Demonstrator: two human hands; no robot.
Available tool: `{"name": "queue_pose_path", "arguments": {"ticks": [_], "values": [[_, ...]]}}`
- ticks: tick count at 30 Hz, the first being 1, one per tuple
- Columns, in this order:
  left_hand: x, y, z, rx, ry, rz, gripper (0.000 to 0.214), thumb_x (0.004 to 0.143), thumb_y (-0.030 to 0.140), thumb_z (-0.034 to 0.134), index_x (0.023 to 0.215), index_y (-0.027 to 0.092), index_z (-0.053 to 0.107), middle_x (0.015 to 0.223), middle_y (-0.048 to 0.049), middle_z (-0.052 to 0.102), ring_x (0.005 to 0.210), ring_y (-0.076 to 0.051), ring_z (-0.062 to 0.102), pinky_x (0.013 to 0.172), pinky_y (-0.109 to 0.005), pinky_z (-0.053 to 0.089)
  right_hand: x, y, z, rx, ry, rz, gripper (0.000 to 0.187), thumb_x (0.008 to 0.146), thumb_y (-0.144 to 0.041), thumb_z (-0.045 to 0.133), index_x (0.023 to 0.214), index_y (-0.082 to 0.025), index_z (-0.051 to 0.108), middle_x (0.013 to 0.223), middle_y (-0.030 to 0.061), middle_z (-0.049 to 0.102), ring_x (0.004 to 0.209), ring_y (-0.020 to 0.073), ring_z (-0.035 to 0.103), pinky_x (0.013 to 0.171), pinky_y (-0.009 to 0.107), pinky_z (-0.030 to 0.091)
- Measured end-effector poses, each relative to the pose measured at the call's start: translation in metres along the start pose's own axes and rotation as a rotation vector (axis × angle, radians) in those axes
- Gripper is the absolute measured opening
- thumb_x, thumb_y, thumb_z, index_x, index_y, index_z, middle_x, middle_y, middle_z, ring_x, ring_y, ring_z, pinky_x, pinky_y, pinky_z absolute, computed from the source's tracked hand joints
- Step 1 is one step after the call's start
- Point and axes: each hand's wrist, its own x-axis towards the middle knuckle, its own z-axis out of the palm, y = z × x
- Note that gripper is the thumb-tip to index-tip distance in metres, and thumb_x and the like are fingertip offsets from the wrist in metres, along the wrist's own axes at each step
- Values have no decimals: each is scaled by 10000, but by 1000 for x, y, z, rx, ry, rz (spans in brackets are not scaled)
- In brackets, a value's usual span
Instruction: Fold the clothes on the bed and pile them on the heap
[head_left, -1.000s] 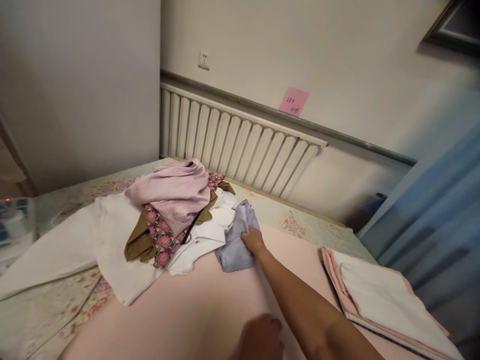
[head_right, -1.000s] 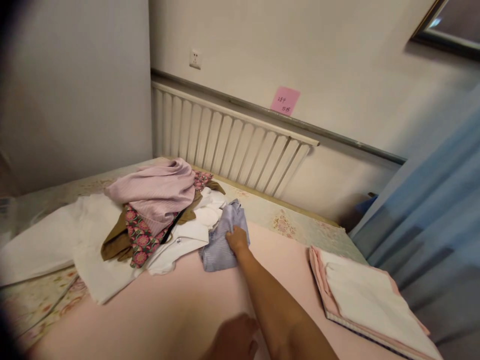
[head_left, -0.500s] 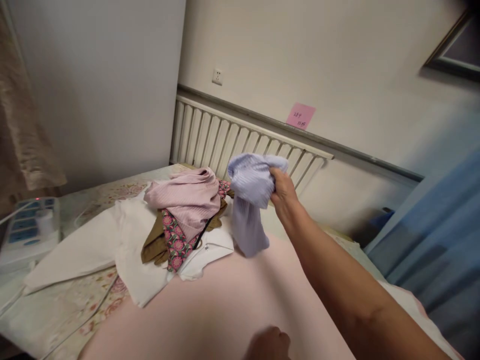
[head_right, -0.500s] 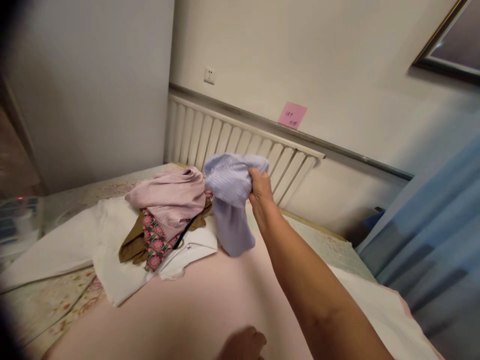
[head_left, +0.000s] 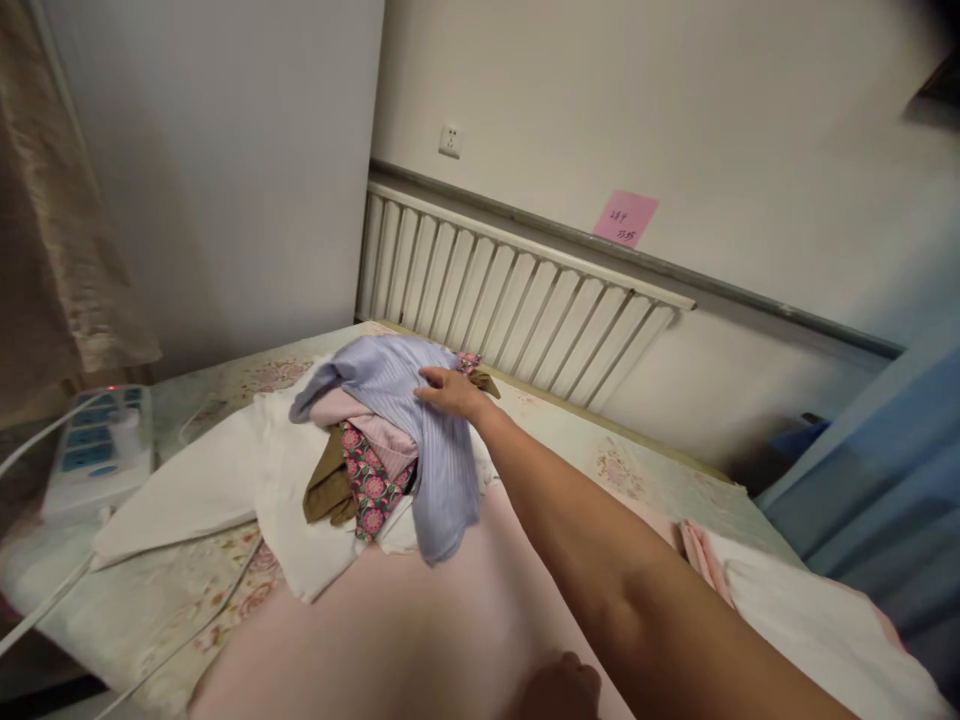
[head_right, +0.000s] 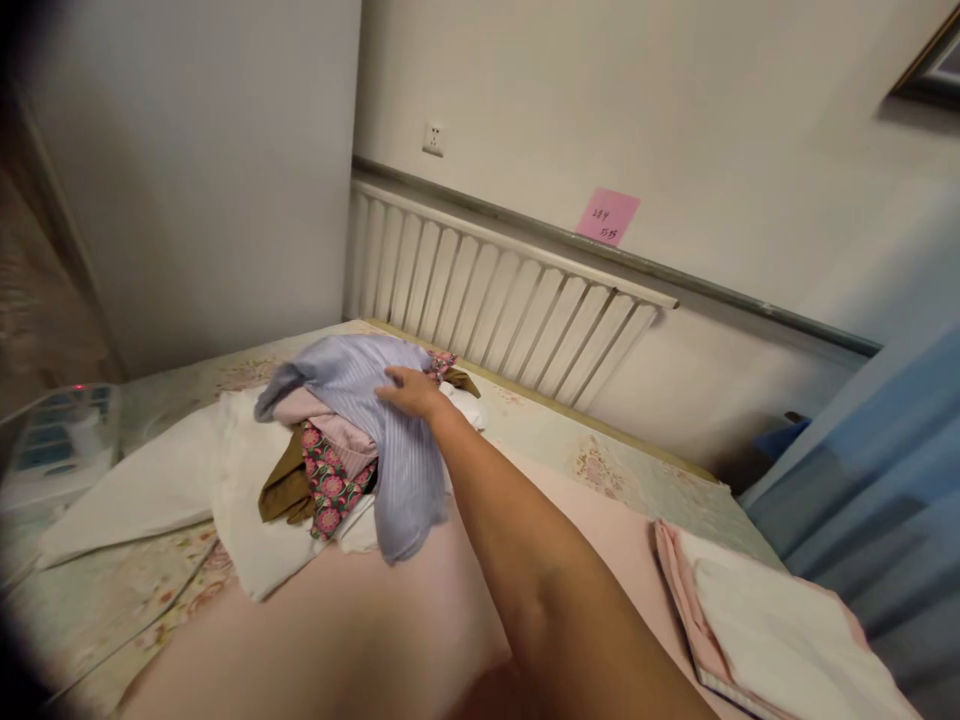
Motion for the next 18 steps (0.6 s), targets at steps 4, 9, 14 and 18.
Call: {"name": "queue_pose_path", "arguments": {"ticks": [4, 9, 14, 18], "values": [[-10, 3, -8, 34, 5, -22, 373, 844, 426, 515, 1167, 266, 611, 1190, -110, 631, 1101, -303, 569, 936, -466, 434, -22, 11, -8, -3, 25, 15, 491, 717, -295, 738, 1181, -185, 622, 1189, 61, 656, 1120, 200, 595, 1030, 388, 404], [-22, 4, -16, 162, 54, 31, 355, 840, 275, 431, 1119, 216, 642, 1142, -94, 657, 1067, -240, 591, 950, -375, 438, -82, 27, -42, -44, 136, 72, 403, 779, -203, 643, 1182, -190, 624, 1182, 53, 661, 1095, 177, 612, 1011, 357, 434], [-19, 0, -7, 228, 162, 48, 457, 845, 254, 402, 1263, 192, 577, 1307, -90, 599, 1233, -240, 504, 1092, -381, 328, -202, 74, -73, -141, 244, 262, 348, 778, -187, 601, 1120, -202, 660, 1122, 49, 691, 1032, 183, 646, 919, 334, 508], [-4, -5, 1, 295, 174, 36, 466, 851, 237, 385, 1269, 163, 578, 1328, -91, 590, 1245, -223, 514, 1092, -365, 345, -311, 117, -102, -268, 345, 440, 327, 783, -191, 572, 1094, -219, 668, 1109, 31, 697, 1028, 184, 648, 892, 327, 524]]}}
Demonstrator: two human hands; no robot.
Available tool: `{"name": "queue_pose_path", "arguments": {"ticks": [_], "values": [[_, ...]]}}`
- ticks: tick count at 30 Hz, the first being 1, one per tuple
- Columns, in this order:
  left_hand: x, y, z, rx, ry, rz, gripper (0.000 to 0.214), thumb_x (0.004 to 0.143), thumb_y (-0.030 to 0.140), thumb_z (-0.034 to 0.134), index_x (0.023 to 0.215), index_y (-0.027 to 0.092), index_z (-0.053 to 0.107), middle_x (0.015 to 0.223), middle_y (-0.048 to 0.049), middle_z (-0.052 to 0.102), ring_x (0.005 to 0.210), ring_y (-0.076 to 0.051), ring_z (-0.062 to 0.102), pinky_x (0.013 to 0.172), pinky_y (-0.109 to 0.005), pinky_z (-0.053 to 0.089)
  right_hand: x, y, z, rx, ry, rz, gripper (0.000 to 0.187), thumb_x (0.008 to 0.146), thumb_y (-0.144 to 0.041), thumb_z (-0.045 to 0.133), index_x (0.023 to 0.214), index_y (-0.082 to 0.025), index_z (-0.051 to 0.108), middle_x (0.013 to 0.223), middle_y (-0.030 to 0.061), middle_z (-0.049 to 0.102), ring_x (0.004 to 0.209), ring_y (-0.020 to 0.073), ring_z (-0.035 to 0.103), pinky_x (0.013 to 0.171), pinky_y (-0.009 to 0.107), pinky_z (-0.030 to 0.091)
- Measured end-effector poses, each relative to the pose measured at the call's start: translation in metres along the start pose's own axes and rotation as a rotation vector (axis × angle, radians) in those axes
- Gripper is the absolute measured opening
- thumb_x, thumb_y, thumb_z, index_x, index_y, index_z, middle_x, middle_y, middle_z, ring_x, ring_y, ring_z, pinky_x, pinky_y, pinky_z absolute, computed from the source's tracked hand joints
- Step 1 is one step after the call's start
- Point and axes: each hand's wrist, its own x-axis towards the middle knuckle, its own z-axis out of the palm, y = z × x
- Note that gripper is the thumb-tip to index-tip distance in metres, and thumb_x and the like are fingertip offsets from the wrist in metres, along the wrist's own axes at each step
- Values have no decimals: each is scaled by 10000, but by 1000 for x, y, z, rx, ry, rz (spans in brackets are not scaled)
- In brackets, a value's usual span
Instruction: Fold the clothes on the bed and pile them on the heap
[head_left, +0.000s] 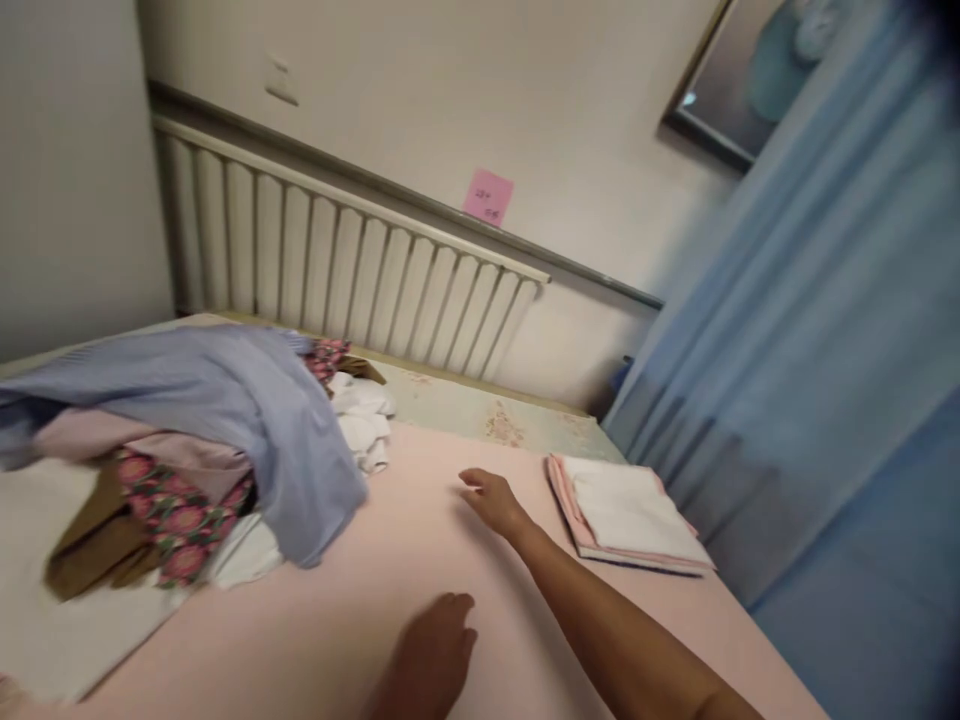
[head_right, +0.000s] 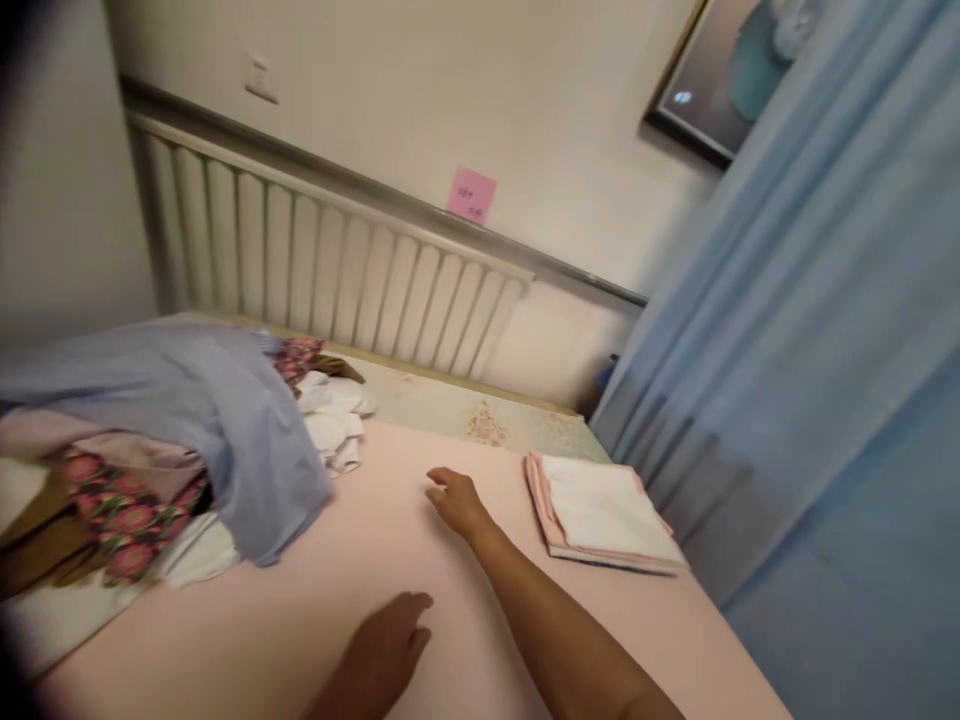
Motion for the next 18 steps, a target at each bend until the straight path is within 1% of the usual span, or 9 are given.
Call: {"name": "queue_pose_path", "arguments": {"ticks": [3, 5, 8, 11, 13, 15, 16, 18], "values": [[9, -3, 6, 58, 20, 7, 456, 863, 236, 379, 1271, 175, 572, 1333, -67, 589, 1260, -198, 505, 1094, -350, 346, -42, 60, -40, -134, 110, 119, 353, 778, -174, 538, 1111, -195, 655, 1165, 55, 672, 1111, 205, 604, 973, 365, 474], [12, -5, 8, 83, 26, 2, 443, 863, 237, 379, 1257, 198, 578, 1326, -44, 597, 1244, -181, 521, 1084, -336, 359, -65, 92, -71, -226, 190, 203, 379, 784, -174, 508, 1141, -180, 635, 1208, 79, 646, 1166, 216, 565, 1033, 386, 419], [15, -6, 10, 111, 36, -8, 435, 866, 257, 373, 1243, 209, 585, 1308, -28, 612, 1226, -174, 539, 1075, -329, 373, -91, 131, -119, -356, 310, 346, 397, 820, -219, 462, 1188, -165, 601, 1259, 113, 604, 1222, 234, 514, 1085, 402, 349], [17, -6, 11, 132, 51, -19, 441, 872, 263, 361, 1249, 203, 582, 1307, -30, 612, 1231, -175, 536, 1077, -328, 370, -105, 161, -159, -463, 402, 501, 454, 831, -279, 466, 1250, -127, 548, 1323, 156, 544, 1282, 254, 454, 1109, 395, 298], [19, -6, 11, 134, 55, -26, 443, 876, 259, 350, 1249, 199, 580, 1305, -35, 613, 1219, -172, 545, 1063, -321, 382, -108, 177, -176, -512, 429, 599, 494, 812, -329, 512, 1257, -118, 538, 1315, 179, 543, 1278, 282, 456, 1094, 408, 304], [20, -7, 12, 132, 60, -29, 440, 880, 256, 339, 1242, 195, 582, 1294, -42, 620, 1192, -172, 564, 1039, -320, 402, -107, 189, -185, -539, 429, 680, 484, 771, -374, 577, 1184, -122, 588, 1233, 194, 595, 1217, 316, 511, 1043, 431, 352], [21, -6, 12, 133, 61, -27, 437, 882, 255, 335, 1237, 195, 584, 1286, -45, 624, 1176, -172, 575, 1026, -319, 411, -105, 193, -187, -545, 423, 711, 436, 752, -375, 606, 1108, -124, 628, 1163, 198, 630, 1165, 326, 551, 1004, 434, 384], [21, -6, 12, 134, 61, -23, 433, 882, 251, 334, 1231, 196, 584, 1277, -49, 629, 1158, -169, 585, 1011, -315, 419, -100, 197, -188, -553, 420, 745, 264, 743, -332, 639, 910, -131, 681, 1001, 192, 678, 1045, 316, 621, 927, 408, 435]]}}
